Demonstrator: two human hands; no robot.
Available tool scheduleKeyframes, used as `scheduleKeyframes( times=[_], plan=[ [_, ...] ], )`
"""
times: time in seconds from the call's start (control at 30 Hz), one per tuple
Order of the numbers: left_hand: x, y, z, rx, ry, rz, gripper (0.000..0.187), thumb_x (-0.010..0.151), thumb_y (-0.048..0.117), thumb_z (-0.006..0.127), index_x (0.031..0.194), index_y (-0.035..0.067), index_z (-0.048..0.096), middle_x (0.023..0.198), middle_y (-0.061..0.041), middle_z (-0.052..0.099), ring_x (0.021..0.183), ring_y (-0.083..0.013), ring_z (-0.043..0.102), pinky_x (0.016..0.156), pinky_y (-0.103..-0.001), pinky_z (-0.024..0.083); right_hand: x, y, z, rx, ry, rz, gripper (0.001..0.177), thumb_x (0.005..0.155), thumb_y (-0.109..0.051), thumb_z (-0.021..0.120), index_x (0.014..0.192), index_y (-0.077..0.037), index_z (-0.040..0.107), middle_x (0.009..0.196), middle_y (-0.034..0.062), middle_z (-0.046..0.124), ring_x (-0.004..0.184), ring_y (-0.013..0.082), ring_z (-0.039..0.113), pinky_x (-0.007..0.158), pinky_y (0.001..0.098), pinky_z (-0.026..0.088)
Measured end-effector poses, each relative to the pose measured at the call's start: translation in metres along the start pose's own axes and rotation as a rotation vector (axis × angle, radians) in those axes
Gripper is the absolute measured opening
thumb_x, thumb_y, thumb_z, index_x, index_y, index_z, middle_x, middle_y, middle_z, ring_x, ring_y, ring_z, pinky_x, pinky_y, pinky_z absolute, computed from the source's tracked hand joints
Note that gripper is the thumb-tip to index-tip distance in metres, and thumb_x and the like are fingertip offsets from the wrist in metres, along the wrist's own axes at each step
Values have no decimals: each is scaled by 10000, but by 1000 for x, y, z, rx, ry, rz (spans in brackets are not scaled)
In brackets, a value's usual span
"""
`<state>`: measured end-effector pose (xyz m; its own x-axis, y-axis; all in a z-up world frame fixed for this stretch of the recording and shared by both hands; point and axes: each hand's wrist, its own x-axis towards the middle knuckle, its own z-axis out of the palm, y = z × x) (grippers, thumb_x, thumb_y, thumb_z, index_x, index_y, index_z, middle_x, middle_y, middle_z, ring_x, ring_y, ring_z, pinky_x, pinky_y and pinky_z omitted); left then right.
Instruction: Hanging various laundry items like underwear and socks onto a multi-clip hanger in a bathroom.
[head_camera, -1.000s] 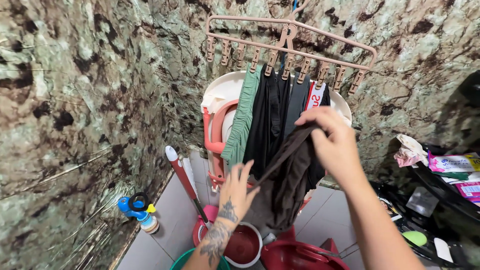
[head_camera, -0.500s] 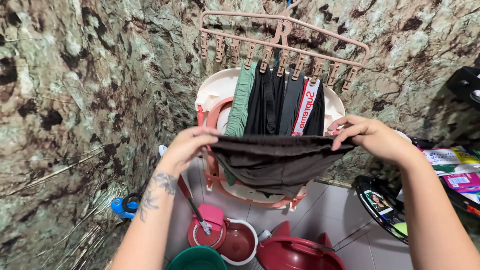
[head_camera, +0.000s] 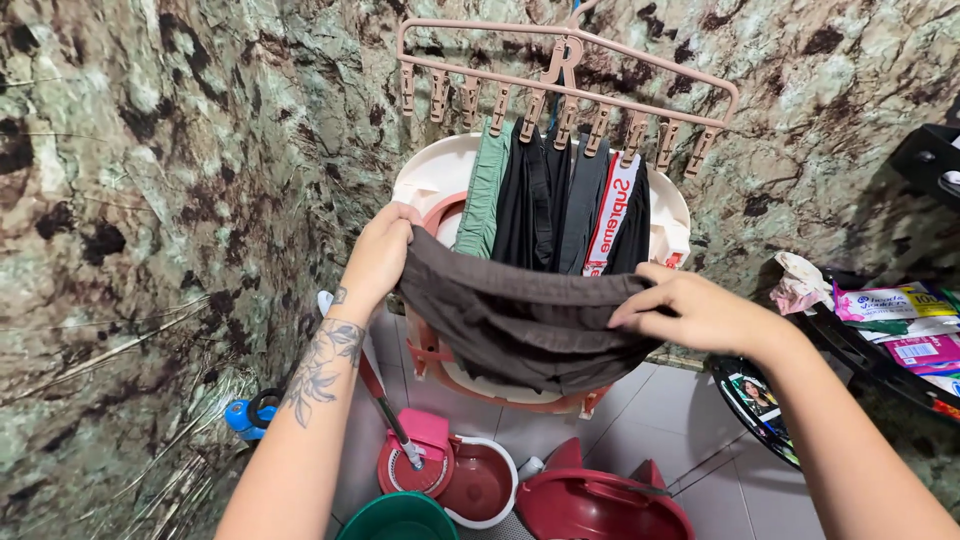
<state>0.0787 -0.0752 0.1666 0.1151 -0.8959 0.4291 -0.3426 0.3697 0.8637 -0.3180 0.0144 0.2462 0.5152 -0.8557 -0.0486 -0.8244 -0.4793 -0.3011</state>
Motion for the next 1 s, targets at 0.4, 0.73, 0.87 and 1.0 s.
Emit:
scheduleKeyframes(
  times=[0.4, 0.73, 0.87, 1.0],
  plan=[
    [-10, 46, -18, 330, -683, -190, 344, 763, 384, 838, 980, 118, 820, 868, -23, 790, 840, -149, 706, 828, -273, 545, -3, -32, 16, -116, 50, -42, 405, 690, -471, 845, 1068, -325, 846, 939, 82, 505, 898, 261, 621, 797, 378, 536],
    [17, -7, -11, 588, -295, -146, 316, 781, 314, 835, 985, 79, 780, 942, -149, 750, 880, -274, 724, 862, -338, 552, -19, -26, -22, 919, 417, -550, 239, 959, -292, 708, 853, -81, 670, 1139, 62, 525, 1149, 244, 538, 1102, 473, 375],
    [19, 1, -11, 315, -275, 31, 331, 798, 192, 635, 1102, 164, 763, 1001, -91, 770, 919, -228, 732, 858, -317, 535, -16, 12, -34, 705, 472, -305, 301, 999, -318, 673, 863, -52, 633, 871, 80, 580, 917, 246, 577, 988, 458, 432],
    [34, 0, -10, 234, -238, 120, 306, 891, 187, 540, 1044, 105, 792, 978, -116, 784, 937, -235, 748, 899, -320, 540, -13, -30, -34, -56, 419, -139, 361, 863, -421, 755, 837, -73, 661, 741, 46, 593, 760, 213, 582, 979, 490, 383]
  ],
)
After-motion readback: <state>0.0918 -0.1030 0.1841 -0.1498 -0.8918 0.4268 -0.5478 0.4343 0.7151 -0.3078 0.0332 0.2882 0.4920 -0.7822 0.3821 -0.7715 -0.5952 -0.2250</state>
